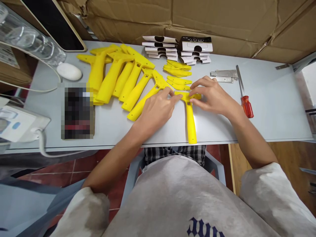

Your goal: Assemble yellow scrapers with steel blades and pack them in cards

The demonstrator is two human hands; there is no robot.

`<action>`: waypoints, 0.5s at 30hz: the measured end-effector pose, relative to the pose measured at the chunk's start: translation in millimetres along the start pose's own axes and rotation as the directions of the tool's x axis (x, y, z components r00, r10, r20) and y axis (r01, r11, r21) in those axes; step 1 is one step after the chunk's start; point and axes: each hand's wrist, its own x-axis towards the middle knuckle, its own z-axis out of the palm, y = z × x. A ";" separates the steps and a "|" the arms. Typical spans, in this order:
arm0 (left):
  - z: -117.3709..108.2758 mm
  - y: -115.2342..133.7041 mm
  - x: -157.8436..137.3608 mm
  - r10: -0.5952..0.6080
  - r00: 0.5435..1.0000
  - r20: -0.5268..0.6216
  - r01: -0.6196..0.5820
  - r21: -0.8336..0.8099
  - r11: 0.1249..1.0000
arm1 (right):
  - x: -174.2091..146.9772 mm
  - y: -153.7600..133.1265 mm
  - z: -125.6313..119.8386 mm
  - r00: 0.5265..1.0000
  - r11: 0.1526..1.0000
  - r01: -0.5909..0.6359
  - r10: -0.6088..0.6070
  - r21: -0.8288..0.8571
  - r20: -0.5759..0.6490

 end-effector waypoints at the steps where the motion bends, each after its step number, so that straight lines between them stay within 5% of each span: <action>1: -0.1 0.5 0.1 -0.002 1.000 0.006 0.002 -0.002 1.000 | 0.3 -1.0 -0.2 1.000 1.000 0.007 -0.007 0.005 -0.002; 15: 0.1 1.1 2.2 -0.012 1.000 0.015 0.012 -0.004 1.000 | -0.8 1.4 -2.0 0.999 0.999 0.008 -0.006 0.031 -0.040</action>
